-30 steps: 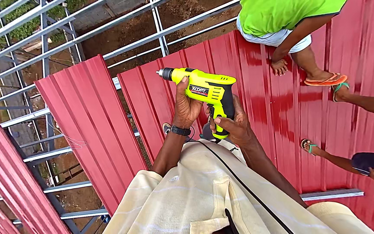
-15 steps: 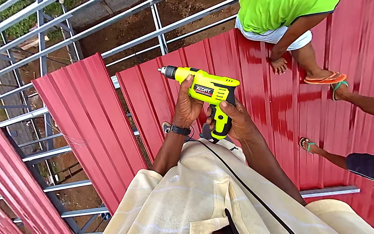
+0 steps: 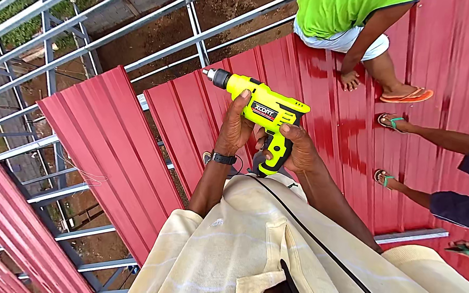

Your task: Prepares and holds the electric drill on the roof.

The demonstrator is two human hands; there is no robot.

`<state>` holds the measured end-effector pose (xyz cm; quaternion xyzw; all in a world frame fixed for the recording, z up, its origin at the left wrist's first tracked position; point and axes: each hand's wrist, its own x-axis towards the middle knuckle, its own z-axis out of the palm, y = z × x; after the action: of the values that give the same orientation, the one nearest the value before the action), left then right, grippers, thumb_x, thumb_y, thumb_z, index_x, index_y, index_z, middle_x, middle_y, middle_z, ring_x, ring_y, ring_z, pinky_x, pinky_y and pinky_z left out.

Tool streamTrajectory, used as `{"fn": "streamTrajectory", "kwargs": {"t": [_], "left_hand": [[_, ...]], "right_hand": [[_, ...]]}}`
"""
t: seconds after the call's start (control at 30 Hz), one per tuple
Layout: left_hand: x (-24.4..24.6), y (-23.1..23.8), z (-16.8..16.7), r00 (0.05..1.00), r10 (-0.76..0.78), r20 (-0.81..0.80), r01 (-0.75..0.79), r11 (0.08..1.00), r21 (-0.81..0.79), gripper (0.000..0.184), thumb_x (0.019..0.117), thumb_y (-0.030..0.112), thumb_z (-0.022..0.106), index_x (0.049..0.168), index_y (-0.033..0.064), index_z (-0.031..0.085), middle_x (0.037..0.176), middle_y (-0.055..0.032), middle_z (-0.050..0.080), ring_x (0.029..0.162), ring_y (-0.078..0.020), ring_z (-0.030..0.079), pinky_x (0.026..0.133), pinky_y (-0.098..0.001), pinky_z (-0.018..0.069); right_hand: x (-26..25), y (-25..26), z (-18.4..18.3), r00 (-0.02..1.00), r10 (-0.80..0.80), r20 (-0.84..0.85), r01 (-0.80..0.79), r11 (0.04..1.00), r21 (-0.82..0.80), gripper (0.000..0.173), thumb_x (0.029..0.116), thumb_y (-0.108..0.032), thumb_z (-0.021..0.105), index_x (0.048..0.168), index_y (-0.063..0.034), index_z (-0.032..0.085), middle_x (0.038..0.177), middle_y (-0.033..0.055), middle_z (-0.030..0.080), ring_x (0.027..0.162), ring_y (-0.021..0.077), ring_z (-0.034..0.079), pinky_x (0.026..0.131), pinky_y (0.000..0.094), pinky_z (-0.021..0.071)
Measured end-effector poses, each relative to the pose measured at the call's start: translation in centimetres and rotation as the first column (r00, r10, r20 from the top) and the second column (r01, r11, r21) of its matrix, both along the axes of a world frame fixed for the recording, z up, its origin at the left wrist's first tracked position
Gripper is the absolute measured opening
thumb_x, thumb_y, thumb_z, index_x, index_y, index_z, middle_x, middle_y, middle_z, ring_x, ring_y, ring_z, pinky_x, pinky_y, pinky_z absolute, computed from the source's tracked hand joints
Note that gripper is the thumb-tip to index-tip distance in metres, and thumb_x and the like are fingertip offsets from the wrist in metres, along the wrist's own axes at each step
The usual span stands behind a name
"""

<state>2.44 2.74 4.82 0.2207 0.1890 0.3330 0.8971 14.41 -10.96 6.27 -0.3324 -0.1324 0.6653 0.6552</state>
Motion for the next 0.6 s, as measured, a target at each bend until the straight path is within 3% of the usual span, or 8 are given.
{"fn": "streamTrajectory", "kwargs": {"t": [0.13, 0.23, 0.3, 0.37, 0.43, 0.47, 0.53, 0.6], "left_hand": [[-0.5, -0.1, 0.9, 0.993, -0.074, -0.095, 0.085, 0.989, 0.123, 0.056, 0.1027, 0.04, 0.058, 0.145, 0.0087, 0.039, 0.131, -0.0191, 0.06, 0.117, -0.0279, 0.064, 0.1, -0.045, 0.0544], [-3.4, -2.1, 2.3, 0.952, -0.089, -0.294, 0.168, 0.953, 0.254, 0.052, 0.1048, 0.046, 0.051, 0.151, 0.0223, 0.043, 0.129, -0.0111, 0.063, 0.105, -0.0254, 0.067, 0.085, -0.0415, 0.0588], [-4.4, -2.7, 2.6, 0.92, -0.078, -0.385, 0.22, 0.914, 0.34, 0.054, 0.107, 0.044, 0.048, 0.156, 0.0256, 0.037, 0.138, -0.0107, 0.059, 0.11, -0.0277, 0.066, 0.087, -0.0444, 0.0589], [-4.5, -3.4, 2.6, 0.876, -0.03, -0.481, 0.232, 0.901, 0.367, 0.052, 0.1069, 0.042, 0.05, 0.155, 0.0235, 0.039, 0.136, -0.011, 0.061, 0.11, -0.0278, 0.066, 0.089, -0.0457, 0.0584], [-4.4, -3.9, 2.5, 0.843, 0.055, -0.535, 0.208, 0.884, 0.418, 0.047, 0.1054, 0.034, 0.055, 0.148, 0.0167, 0.044, 0.129, -0.0116, 0.062, 0.109, -0.0262, 0.066, 0.09, -0.0448, 0.0588], [-4.4, -4.4, 2.4, 0.823, 0.115, -0.556, 0.188, 0.869, 0.457, 0.041, 0.1033, 0.028, 0.06, 0.14, 0.0139, 0.049, 0.119, -0.0103, 0.063, 0.1, -0.0228, 0.066, 0.083, -0.04, 0.0597], [-4.2, -5.3, 2.4, 0.791, 0.223, -0.57, 0.155, 0.828, 0.539, 0.023, 0.099, 0.018, 0.068, 0.117, 0.0098, 0.057, 0.092, -0.008, 0.061, 0.072, -0.0169, 0.06, 0.058, -0.0288, 0.0532], [-4.2, -5.9, 2.8, 0.772, 0.224, -0.595, 0.212, 0.792, 0.573, 0.014, 0.0986, 0.015, 0.069, 0.107, 0.0065, 0.062, 0.081, -0.0074, 0.061, 0.061, -0.016, 0.056, 0.05, -0.0279, 0.0488]], "right_hand": [[0.4, -0.2, -0.4, 0.993, 0.007, -0.118, 0.002, 0.997, 0.077, 0.057, 0.0951, -0.049, 0.067, 0.135, -0.0104, 0.054, 0.111, 0.0207, 0.067, 0.075, 0.027, 0.07, 0.058, 0.037, 0.0608], [0.7, -0.2, -0.7, 0.988, -0.016, -0.153, 0.033, 0.994, 0.105, 0.062, 0.0934, -0.052, 0.068, 0.136, -0.0094, 0.055, 0.112, 0.0211, 0.067, 0.076, 0.0275, 0.07, 0.059, 0.0376, 0.0607], [1.1, -0.4, -0.9, 0.986, -0.044, -0.163, 0.063, 0.991, 0.117, 0.062, 0.0935, -0.051, 0.068, 0.137, -0.0089, 0.054, 0.114, 0.0214, 0.066, 0.079, 0.0281, 0.07, 0.06, 0.0376, 0.061], [1.3, -0.6, -0.9, 0.981, -0.074, -0.182, 0.096, 0.989, 0.114, 0.062, 0.0933, -0.051, 0.068, 0.137, -0.0086, 0.053, 0.113, 0.0224, 0.065, 0.079, 0.0298, 0.07, 0.061, 0.0395, 0.0611], [1.6, -0.6, -0.7, 0.973, -0.085, -0.217, 0.114, 0.986, 0.122, 0.064, 0.0923, -0.05, 0.069, 0.138, -0.0086, 0.052, 0.113, 0.0228, 0.065, 0.082, 0.0311, 0.071, 0.065, 0.0416, 0.0625], [1.8, -0.6, -0.8, 0.969, -0.09, -0.228, 0.122, 0.984, 0.128, 0.065, 0.0918, -0.05, 0.07, 0.138, -0.0085, 0.053, 0.114, 0.023, 0.065, 0.085, 0.0318, 0.071, 0.068, 0.0428, 0.0628], [1.9, -0.6, -1.0, 0.975, -0.122, -0.188, 0.15, 0.979, 0.139, 0.066, 0.0911, -0.053, 0.07, 0.138, -0.0088, 0.053, 0.115, 0.0223, 0.065, 0.093, 0.0323, 0.07, 0.079, 0.0452, 0.0615], [1.8, -0.5, -1.1, 0.977, -0.166, -0.132, 0.186, 0.971, 0.153, 0.066, 0.0915, -0.052, 0.069, 0.138, -0.0091, 0.053, 0.119, 0.0214, 0.065, 0.103, 0.0329, 0.068, 0.09, 0.0481, 0.0582]]}}
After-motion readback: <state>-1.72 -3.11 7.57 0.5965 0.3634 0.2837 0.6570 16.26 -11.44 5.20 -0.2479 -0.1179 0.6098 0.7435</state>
